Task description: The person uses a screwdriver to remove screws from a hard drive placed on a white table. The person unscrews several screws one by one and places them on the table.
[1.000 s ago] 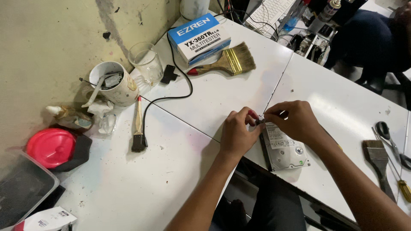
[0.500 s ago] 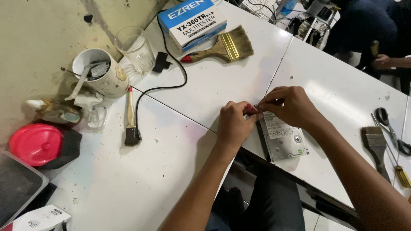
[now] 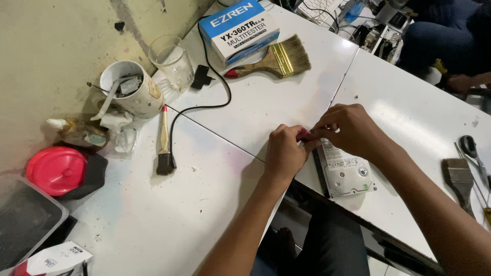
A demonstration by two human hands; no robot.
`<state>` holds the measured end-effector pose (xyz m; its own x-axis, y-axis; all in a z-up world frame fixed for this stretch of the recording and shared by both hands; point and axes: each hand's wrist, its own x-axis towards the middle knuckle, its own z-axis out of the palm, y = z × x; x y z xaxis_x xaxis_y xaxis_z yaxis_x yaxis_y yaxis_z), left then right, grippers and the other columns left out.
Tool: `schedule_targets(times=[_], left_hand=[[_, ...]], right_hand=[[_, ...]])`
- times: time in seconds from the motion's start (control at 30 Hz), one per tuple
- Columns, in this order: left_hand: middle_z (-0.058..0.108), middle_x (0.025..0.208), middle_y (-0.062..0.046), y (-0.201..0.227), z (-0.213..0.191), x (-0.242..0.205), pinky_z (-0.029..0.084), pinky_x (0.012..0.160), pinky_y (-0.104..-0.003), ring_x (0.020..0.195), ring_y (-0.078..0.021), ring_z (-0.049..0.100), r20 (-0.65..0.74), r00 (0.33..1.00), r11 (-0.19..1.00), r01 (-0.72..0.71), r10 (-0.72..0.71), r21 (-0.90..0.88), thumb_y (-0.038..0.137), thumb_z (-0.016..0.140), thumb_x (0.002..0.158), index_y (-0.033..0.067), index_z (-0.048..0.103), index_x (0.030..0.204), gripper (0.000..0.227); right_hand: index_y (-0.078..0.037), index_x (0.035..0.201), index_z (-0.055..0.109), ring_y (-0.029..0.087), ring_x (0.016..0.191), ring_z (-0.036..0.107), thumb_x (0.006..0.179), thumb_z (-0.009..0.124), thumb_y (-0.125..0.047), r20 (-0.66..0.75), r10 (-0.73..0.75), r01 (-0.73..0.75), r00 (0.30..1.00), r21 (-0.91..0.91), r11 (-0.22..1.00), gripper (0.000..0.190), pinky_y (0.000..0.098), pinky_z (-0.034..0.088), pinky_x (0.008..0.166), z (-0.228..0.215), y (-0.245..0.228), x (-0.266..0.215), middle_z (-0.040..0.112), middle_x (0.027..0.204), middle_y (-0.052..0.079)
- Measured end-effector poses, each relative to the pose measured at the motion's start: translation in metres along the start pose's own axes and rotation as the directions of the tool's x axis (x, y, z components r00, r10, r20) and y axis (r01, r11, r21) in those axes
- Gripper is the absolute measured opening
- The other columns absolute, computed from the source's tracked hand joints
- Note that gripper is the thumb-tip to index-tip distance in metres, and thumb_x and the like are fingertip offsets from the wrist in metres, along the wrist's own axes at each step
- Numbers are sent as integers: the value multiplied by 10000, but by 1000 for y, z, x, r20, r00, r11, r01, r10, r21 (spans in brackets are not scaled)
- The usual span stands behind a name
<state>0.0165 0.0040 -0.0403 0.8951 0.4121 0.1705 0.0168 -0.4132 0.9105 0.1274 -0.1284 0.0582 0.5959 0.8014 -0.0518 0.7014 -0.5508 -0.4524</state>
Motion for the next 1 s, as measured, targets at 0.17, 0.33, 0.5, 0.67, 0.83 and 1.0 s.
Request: schedule_targets(times=[0.17, 0.33, 0.5, 0.67, 0.83, 1.0], left_hand=[[781, 765, -14, 4, -1, 2, 612, 801, -364, 825, -226, 699, -12, 1000, 1000, -14, 14, -8, 355, 917, 769, 193, 771, 824, 225], [776, 749, -12, 0, 0, 1, 609, 788, -370, 813, -231, 699, -22, 1000, 1000, -14, 14, -7, 358, 918, 769, 200, 766, 805, 222], [794, 800, -10, 0, -1, 1, 605, 807, -334, 851, -196, 704, 22, 999, 999, 43, -43, 16, 415, 909, 810, 194, 785, 846, 256], [774, 815, -42, 7, -4, 0, 578, 822, -379, 851, -211, 703, 34, 998, 999, 54, -54, 3, 377, 916, 790, 185, 796, 849, 234], [763, 804, -38, 3, 2, 1, 557, 827, -384, 852, -199, 698, 18, 997, 997, 74, -74, -4, 333, 937, 753, 183, 808, 813, 206], [777, 806, -37, 11, -2, 1, 548, 842, -393, 875, -210, 703, 48, 995, 996, 88, -89, 13, 330, 918, 785, 158, 790, 806, 216]], right_hand=[[-84, 943, 876, 286, 829, 778, 840, 867, -88, 32, 23, -22, 999, -32, 999, 103, 378, 652, 725, -3, 0, 2, 818, 893, 162], [-83, 938, 877, 275, 799, 772, 840, 877, -117, 19, 17, -16, 1000, -55, 998, 104, 371, 645, 687, -3, 2, 1, 816, 877, 163], [-55, 975, 867, 332, 825, 806, 829, 893, -145, 24, 68, -68, 997, -1, 998, 173, 425, 662, 707, -8, -3, 1, 823, 886, 194], [-105, 1142, 852, 256, 808, 805, 846, 892, -241, -20, 185, -184, 983, 10, 983, 328, 368, 664, 759, -26, 17, -22, 846, 939, 127], [-163, 1389, 745, 244, 981, 810, 882, 829, -425, -117, 429, -445, 896, -260, 857, 577, 418, 644, 816, -40, 64, -90, 818, 1208, 83], [-151, 1291, 747, 329, 1000, 740, 906, 795, -343, -4, 627, -604, 779, -273, 749, 432, 424, 551, 877, -16, 84, -123, 791, 1104, 117]])
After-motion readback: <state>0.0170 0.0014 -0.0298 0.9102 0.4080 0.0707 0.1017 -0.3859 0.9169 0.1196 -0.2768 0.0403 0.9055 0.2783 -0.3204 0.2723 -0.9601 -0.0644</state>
